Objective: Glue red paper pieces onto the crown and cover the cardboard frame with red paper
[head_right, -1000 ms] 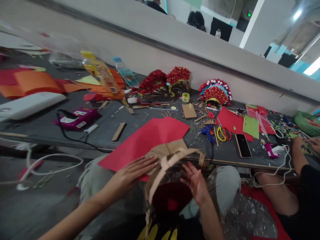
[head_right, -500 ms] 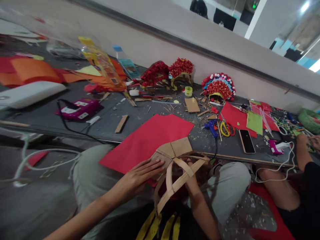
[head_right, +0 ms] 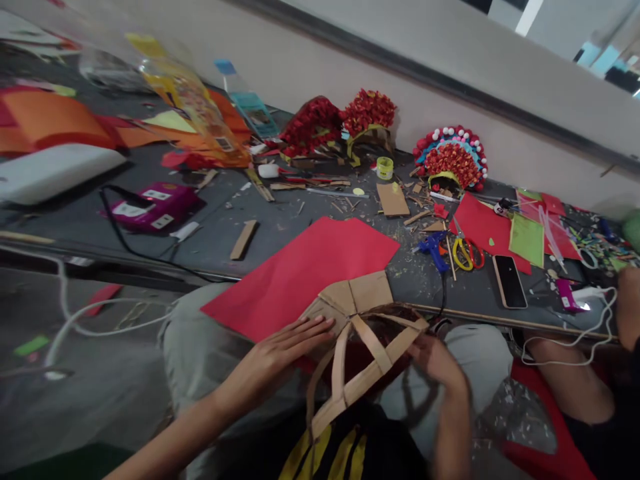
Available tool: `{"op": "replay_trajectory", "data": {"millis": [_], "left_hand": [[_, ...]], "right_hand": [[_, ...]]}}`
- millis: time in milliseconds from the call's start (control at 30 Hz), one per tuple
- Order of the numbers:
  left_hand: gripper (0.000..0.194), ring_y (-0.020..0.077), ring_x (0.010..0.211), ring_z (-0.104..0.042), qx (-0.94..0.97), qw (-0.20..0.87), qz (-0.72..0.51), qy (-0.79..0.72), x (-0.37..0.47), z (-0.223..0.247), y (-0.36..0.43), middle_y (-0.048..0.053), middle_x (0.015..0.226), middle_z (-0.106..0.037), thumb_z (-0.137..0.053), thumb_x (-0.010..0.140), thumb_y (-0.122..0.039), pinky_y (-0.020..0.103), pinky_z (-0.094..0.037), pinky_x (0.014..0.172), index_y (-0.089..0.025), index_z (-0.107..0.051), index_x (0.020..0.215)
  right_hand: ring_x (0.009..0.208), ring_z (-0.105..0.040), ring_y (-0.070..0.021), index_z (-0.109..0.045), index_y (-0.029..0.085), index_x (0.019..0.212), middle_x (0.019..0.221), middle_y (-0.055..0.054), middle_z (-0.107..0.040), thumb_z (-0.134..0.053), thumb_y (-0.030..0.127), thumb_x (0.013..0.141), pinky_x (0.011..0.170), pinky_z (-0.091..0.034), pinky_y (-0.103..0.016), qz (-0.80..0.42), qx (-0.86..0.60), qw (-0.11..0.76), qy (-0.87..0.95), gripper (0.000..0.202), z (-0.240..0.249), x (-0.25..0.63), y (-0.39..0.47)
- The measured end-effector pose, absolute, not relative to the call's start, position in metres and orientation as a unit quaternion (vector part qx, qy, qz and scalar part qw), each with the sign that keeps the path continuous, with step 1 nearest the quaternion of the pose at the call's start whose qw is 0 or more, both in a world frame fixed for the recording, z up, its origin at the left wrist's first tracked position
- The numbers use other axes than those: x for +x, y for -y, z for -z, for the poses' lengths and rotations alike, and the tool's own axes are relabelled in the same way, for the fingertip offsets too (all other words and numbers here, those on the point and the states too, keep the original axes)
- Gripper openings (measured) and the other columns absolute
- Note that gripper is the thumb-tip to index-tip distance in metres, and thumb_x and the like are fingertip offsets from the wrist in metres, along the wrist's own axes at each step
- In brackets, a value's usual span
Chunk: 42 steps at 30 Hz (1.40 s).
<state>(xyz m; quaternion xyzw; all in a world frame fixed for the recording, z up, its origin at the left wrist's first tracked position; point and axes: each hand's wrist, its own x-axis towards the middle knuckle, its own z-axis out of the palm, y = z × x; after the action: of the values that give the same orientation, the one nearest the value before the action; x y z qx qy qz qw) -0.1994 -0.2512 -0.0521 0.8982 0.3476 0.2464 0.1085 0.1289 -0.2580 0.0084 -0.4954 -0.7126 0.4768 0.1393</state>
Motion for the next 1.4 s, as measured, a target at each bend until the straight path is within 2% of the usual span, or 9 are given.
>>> {"op": "replay_trajectory", "data": {"millis": [100,200,267,400,467,567,833,1167,1400], "left_hand": [[0.052,0.0190,0.126,-0.052,0.899,0.105,-0.252,-0.342,-0.203,0.058,0.249,0.007,0.131,-0.060,-0.038,0.083,-0.002,0.037,-0.046,0.105,-0.018,-0.056,0.129],[0.047,0.0194,0.126,-0.052,0.897,0.125,-0.258,-0.337,-0.208,0.065,0.246,0.006,0.132,-0.059,-0.042,0.087,-0.007,0.038,-0.044,0.107,-0.021,-0.055,0.131],[0.045,0.0195,0.127,-0.051,0.893,0.145,-0.261,-0.336,-0.211,0.069,0.245,0.006,0.133,-0.058,-0.042,0.090,-0.011,0.038,-0.042,0.108,-0.023,-0.055,0.132],[0.040,0.0199,0.128,-0.050,0.890,0.162,-0.271,-0.329,-0.213,0.073,0.244,0.007,0.134,-0.057,-0.042,0.094,-0.020,0.039,-0.041,0.109,-0.023,-0.054,0.133],[0.040,0.0198,0.127,-0.051,0.889,0.167,-0.271,-0.330,-0.213,0.071,0.244,0.007,0.134,-0.057,-0.043,0.094,-0.021,0.039,-0.041,0.109,-0.023,-0.054,0.133],[0.044,0.0203,0.126,-0.052,0.885,0.181,-0.268,-0.336,-0.212,0.064,0.244,0.006,0.134,-0.058,-0.044,0.092,-0.017,0.039,-0.043,0.107,-0.025,-0.053,0.135],[0.049,0.0159,0.126,-0.052,0.886,0.155,-0.305,-0.314,-0.216,0.063,0.240,0.005,0.128,-0.063,-0.041,0.085,-0.003,0.034,-0.040,0.110,-0.020,-0.056,0.128],[0.047,0.0180,0.124,-0.054,0.875,0.179,-0.286,-0.348,-0.220,0.076,0.255,0.003,0.126,-0.064,-0.032,0.099,-0.022,0.036,-0.044,0.106,-0.029,-0.037,0.145],[0.053,0.0177,0.120,-0.058,0.874,0.178,-0.274,-0.360,-0.220,0.070,0.256,0.001,0.124,-0.065,-0.032,0.098,-0.018,0.037,-0.046,0.104,-0.032,-0.028,0.148]], "right_hand": [[0.072,-0.065,-0.0215,-0.066,0.019,0.091,0.082,-0.011,-0.069,-0.038,0.039,0.095,0.059,-0.046,-0.030,-0.413,-0.615,0.142,0.657,0.035,-0.019,0.178,0.264],[0.077,-0.063,-0.0251,-0.065,0.021,0.092,0.085,-0.013,-0.069,-0.048,0.041,0.090,0.067,-0.043,-0.034,-0.183,-0.721,0.191,0.640,0.026,-0.043,0.200,0.244],[0.077,-0.059,-0.0206,-0.063,0.020,0.088,0.085,-0.010,-0.067,-0.050,0.041,0.089,0.071,-0.041,-0.032,-0.128,-0.662,0.234,0.701,0.024,-0.058,0.189,0.216],[0.055,-0.040,-0.0089,-0.041,0.020,0.058,0.057,0.005,-0.042,-0.049,0.038,0.087,0.057,-0.032,-0.023,-0.338,-0.390,0.180,0.838,0.035,-0.073,0.121,0.156],[0.050,-0.026,-0.0069,-0.026,0.021,0.053,0.053,0.008,-0.024,-0.044,0.037,0.088,0.052,-0.024,-0.024,-0.462,-0.265,0.141,0.835,0.042,-0.071,0.080,0.135],[0.048,-0.017,-0.0059,-0.020,0.023,0.051,0.051,0.009,-0.016,-0.042,0.035,0.083,0.049,-0.017,-0.026,-0.585,-0.168,0.121,0.784,0.041,-0.050,0.027,0.119],[0.047,-0.017,-0.0054,-0.024,0.022,0.050,0.046,0.010,-0.017,-0.045,0.034,0.080,0.048,-0.015,-0.025,-0.669,-0.196,0.042,0.715,0.039,0.017,-0.011,0.116],[0.051,-0.022,-0.0053,-0.026,0.022,0.050,0.052,0.009,-0.018,-0.042,0.029,0.082,0.052,-0.020,-0.025,-0.656,-0.106,0.008,0.747,0.036,0.014,-0.009,0.116],[0.054,-0.027,-0.0059,-0.029,0.022,0.053,0.052,0.008,-0.021,-0.042,0.032,0.084,0.053,-0.024,-0.023,-0.687,-0.111,-0.030,0.718,0.035,0.008,-0.009,0.112]]}}
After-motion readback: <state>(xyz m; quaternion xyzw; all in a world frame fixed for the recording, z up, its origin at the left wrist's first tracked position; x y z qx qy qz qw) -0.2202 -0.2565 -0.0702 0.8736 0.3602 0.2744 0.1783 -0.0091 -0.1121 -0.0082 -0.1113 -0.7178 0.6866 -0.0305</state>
